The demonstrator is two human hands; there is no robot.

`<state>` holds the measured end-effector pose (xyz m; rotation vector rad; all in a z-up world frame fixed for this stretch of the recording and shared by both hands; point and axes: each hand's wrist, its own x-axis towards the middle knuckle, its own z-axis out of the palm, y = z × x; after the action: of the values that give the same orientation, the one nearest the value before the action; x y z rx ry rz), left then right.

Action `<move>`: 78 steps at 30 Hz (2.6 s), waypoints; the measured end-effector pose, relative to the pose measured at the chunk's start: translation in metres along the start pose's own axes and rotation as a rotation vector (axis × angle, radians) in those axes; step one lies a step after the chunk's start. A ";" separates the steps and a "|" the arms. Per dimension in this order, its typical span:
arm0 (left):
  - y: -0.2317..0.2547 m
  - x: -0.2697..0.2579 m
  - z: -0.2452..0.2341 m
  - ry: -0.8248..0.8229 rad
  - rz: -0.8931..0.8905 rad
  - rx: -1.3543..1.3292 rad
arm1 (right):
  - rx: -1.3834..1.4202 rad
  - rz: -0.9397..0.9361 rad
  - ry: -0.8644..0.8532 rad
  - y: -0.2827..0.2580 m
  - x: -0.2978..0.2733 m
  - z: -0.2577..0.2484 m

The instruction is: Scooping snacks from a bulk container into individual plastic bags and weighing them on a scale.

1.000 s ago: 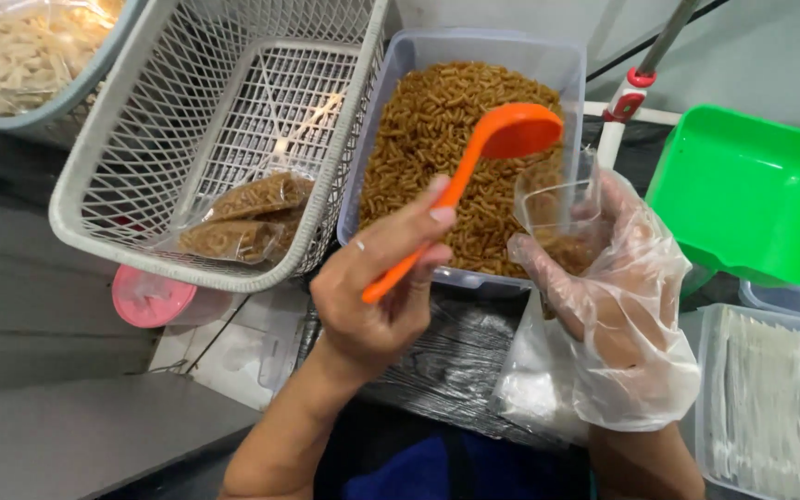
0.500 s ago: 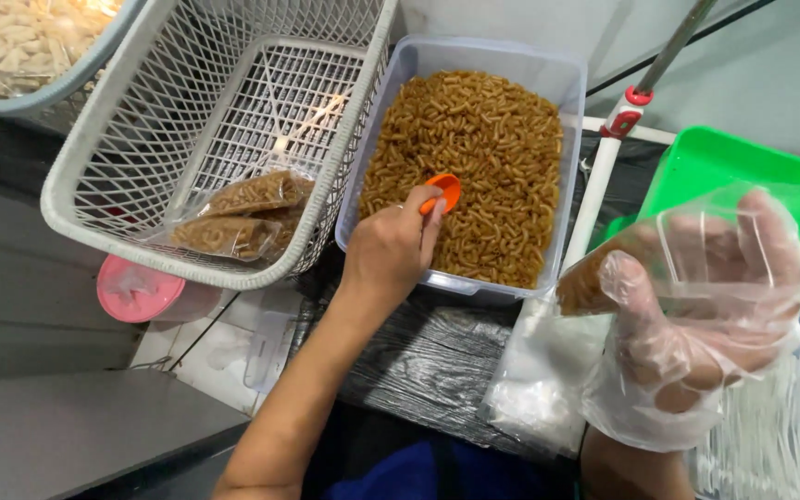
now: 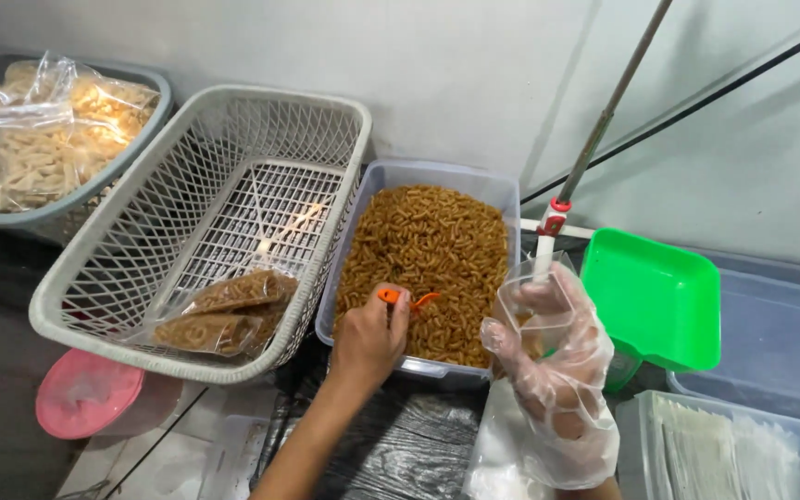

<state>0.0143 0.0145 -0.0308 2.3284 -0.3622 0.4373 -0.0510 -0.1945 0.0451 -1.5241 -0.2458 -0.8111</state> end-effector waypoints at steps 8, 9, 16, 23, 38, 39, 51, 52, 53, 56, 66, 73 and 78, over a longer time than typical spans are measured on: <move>0.005 0.003 -0.004 0.009 -0.069 -0.073 | -0.399 0.009 -0.280 -0.027 0.024 0.001; 0.006 0.003 -0.004 0.010 -0.064 -0.078 | -0.404 0.004 -0.277 -0.020 0.020 -0.004; 0.012 0.010 0.005 -0.045 -0.150 -0.068 | -0.334 0.125 -0.095 -0.012 0.015 -0.022; 0.021 0.015 0.003 0.052 -0.199 -0.097 | -0.639 0.454 -0.201 -0.004 0.022 -0.052; 0.085 0.043 -0.079 0.285 -0.193 -0.227 | -1.173 0.545 -0.632 0.011 0.023 -0.050; 0.086 0.042 -0.078 0.286 -0.197 -0.225 | -1.171 0.546 -0.637 0.014 0.020 -0.050; 0.101 0.026 -0.070 0.213 0.171 -0.132 | -1.155 0.529 -0.584 0.003 0.020 -0.024; 0.104 0.024 -0.070 0.160 0.269 -0.162 | -1.131 0.527 -0.551 0.003 0.019 -0.022; 0.106 0.022 -0.069 0.105 0.366 -0.192 | -1.107 0.525 -0.518 0.003 0.018 -0.020; 0.111 0.014 -0.068 0.144 0.457 -0.084 | -1.032 0.371 -0.427 0.021 0.007 -0.028; 0.113 0.001 -0.082 0.059 0.639 -0.224 | 0.003 0.562 -0.177 -0.019 0.019 0.002; 0.113 -0.003 -0.089 0.170 0.573 -0.406 | -0.542 0.298 -0.141 -0.006 0.013 -0.014; 0.105 -0.002 -0.082 0.384 0.454 -0.433 | -0.561 0.219 -0.074 -0.015 0.014 -0.010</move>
<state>-0.0441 -0.0002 0.0886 1.6884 -0.7185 0.9093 -0.0534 -0.2056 0.0646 -2.0666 0.1091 -0.6777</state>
